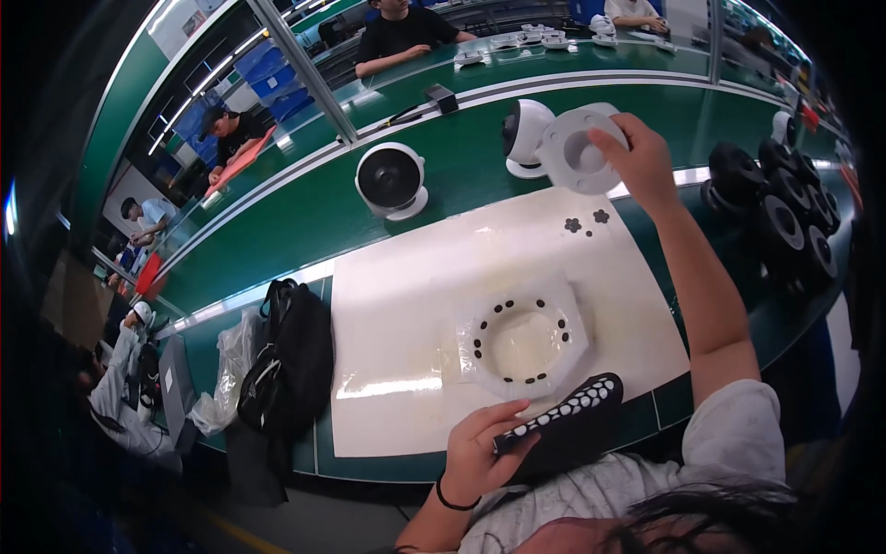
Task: Peeling and applying small black adhesive pads from a sheet onto the base of a white security camera housing.
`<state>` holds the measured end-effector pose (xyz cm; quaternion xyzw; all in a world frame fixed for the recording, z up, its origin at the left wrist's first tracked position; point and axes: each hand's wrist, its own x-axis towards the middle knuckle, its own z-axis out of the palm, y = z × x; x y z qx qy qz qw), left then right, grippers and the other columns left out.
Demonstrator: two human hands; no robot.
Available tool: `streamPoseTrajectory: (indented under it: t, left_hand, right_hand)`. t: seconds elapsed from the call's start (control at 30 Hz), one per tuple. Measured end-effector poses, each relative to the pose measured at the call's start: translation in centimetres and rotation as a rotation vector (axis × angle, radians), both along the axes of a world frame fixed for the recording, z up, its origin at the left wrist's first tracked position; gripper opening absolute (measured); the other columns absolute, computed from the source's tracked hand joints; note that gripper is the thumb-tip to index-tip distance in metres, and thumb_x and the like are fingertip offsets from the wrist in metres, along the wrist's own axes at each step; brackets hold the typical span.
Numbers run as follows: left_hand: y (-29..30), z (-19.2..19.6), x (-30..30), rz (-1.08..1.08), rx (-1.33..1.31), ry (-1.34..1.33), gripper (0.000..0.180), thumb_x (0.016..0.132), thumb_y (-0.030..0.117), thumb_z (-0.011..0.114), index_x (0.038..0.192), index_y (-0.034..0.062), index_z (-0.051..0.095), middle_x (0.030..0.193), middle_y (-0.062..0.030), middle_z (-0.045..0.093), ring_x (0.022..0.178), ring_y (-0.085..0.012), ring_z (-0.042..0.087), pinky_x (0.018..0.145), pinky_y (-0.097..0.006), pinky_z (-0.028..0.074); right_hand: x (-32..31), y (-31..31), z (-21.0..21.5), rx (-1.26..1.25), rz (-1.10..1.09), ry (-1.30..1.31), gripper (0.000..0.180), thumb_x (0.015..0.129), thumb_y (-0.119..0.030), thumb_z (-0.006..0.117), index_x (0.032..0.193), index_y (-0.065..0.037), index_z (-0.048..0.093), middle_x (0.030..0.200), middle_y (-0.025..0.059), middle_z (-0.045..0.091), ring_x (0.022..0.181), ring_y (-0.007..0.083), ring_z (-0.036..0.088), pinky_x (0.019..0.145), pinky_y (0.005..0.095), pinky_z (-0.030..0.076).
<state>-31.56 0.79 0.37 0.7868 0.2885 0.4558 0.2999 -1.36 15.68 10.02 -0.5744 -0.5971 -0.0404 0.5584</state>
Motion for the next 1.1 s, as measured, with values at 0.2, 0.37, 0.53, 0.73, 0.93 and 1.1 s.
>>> streamPoseTrajectory:
  t: [0.2,0.37,0.53,0.73,0.93,1.1]
  left_hand:
    - [-0.2,0.6,-0.1,0.011,-0.027,-0.051,0.016,0.060,-0.003,0.070,0.070,-0.0013,0.057,0.084,-0.0114,0.062,0.069,-0.0206,0.059,0.060,-0.026,0.046]
    - [-0.3,0.7,-0.5,0.065,-0.057,-0.070,0.014,0.062,0.000,0.070,0.071,-0.0018,0.059,0.082,-0.0111,0.062,0.067,-0.0209,0.060,0.060,-0.027,0.046]
    - [-0.7,0.8,-0.5,0.102,-0.202,-0.142,0.012,0.066,0.000,0.069,0.076,-0.0029,0.063,0.080,-0.0108,0.063,0.066,-0.0203,0.060,0.060,-0.026,0.046]
    - [-0.8,0.2,-0.8,0.148,-0.107,-0.146,0.011,0.067,-0.001,0.070,0.076,-0.0020,0.063,0.077,-0.0098,0.062,0.063,-0.0180,0.059,0.057,-0.024,0.045]
    - [-1.0,0.9,0.7,0.154,0.098,-0.128,0.013,0.065,0.000,0.071,0.073,-0.0004,0.061,0.075,-0.0096,0.061,0.062,-0.0202,0.059,0.055,-0.026,0.046]
    - [-0.4,0.8,0.6,0.152,0.145,-0.050,0.014,0.063,-0.001,0.070,0.071,0.0004,0.059,0.076,-0.0105,0.061,0.062,-0.0229,0.059,0.055,-0.028,0.046]
  right_hand:
    - [-3.2,-6.1,0.1,-0.366,0.793,0.897,0.018,0.086,-0.022,0.057,0.086,-0.004,0.055,0.067,0.0005,0.056,0.053,0.0043,0.053,0.049,0.0160,0.043]
    - [-6.4,-8.9,-1.7,-0.611,0.854,0.916,0.022,0.088,-0.024,0.053,0.095,-0.003,0.051,0.069,0.0007,0.057,0.055,0.0048,0.055,0.052,0.0166,0.045]
    - [-8.1,-9.9,-2.5,-0.761,0.734,0.753,0.036,0.089,-0.035,0.051,0.105,-0.003,0.047,0.074,0.0028,0.056,0.056,0.0077,0.054,0.051,0.0182,0.044]
    - [-7.7,-12.6,-1.9,0.032,0.605,-0.186,0.052,0.070,-0.016,0.072,0.114,-0.007,0.048,0.085,0.0052,0.055,0.080,0.0187,0.055,0.069,0.0309,0.044]
    - [-11.0,-15.3,-1.7,0.071,0.877,-0.386,0.033,0.069,-0.003,0.067,0.100,-0.007,0.058,0.088,0.0068,0.060,0.079,0.0225,0.057,0.069,0.0325,0.043]
    - [-10.5,-14.8,-2.7,0.076,1.054,-0.420,0.034,0.069,-0.004,0.067,0.101,-0.007,0.057,0.088,0.0066,0.060,0.077,0.0214,0.057,0.067,0.0328,0.044]
